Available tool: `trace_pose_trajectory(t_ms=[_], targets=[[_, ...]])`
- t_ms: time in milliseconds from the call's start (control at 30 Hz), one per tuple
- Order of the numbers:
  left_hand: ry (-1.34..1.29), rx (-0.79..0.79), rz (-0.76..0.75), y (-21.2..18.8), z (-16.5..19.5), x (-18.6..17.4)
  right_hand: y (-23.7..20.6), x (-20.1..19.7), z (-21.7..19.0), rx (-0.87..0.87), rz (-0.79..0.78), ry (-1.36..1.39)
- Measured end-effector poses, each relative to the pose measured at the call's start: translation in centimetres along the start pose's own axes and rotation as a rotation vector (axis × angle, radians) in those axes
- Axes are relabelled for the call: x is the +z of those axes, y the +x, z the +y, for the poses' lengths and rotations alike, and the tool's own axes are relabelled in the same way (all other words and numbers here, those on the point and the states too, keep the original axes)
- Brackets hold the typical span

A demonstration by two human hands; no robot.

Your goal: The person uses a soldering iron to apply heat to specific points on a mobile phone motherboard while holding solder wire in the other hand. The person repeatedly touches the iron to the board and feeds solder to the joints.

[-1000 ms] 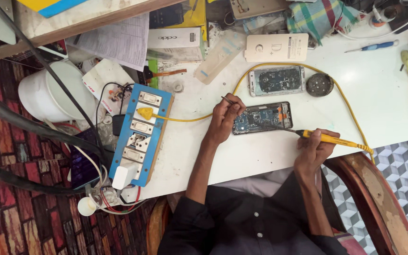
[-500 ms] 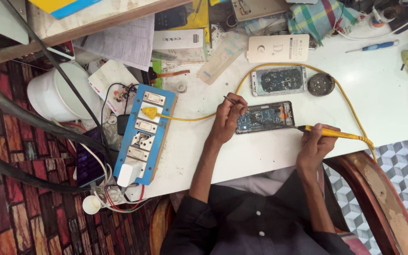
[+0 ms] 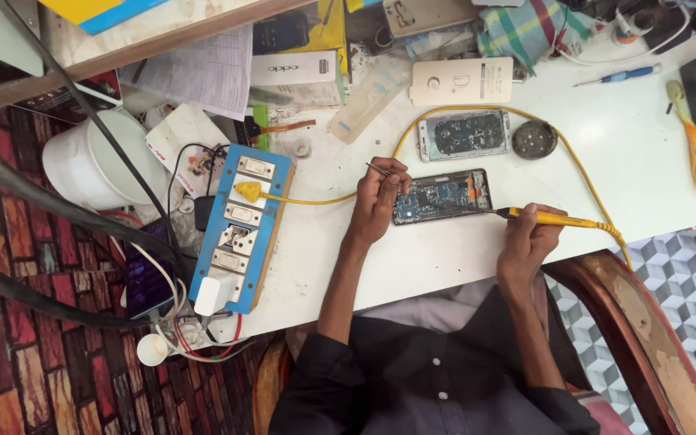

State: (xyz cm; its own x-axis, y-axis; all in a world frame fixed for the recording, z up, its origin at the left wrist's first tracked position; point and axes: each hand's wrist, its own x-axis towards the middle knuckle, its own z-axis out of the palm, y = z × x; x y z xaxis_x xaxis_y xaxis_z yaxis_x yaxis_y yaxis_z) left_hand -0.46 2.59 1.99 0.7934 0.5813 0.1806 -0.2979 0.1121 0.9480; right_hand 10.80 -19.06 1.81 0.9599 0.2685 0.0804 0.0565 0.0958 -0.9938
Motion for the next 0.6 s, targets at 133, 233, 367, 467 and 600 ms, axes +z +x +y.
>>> trace_pose_trajectory(t_ms=[133, 233, 367, 467, 600], targets=[[0.006, -0.031, 0.007, 0.0, 0.0, -0.2, -0.1, 0.0, 0.1, 0.026, 0.001, 0.049], [0.03, -0.044, 0.004, 0.0, -0.1, -0.5, -0.3, 0.0, 0.0, 0.044, 0.003, 0.036], [-0.027, 0.018, -0.035, 0.2, -0.6, -0.6, -0.3, 0.2, -0.5, -0.033, 0.041, -0.145], [0.002, 0.038, -0.029, 0.3, -1.0, -0.5, -0.3, 0.5, -0.8, -0.066, 0.036, -0.134], [-0.01, 0.0, -0.01, 0.2, -1.6, -0.7, -0.3, 0.5, -0.9, -0.004, 0.038, -0.132]])
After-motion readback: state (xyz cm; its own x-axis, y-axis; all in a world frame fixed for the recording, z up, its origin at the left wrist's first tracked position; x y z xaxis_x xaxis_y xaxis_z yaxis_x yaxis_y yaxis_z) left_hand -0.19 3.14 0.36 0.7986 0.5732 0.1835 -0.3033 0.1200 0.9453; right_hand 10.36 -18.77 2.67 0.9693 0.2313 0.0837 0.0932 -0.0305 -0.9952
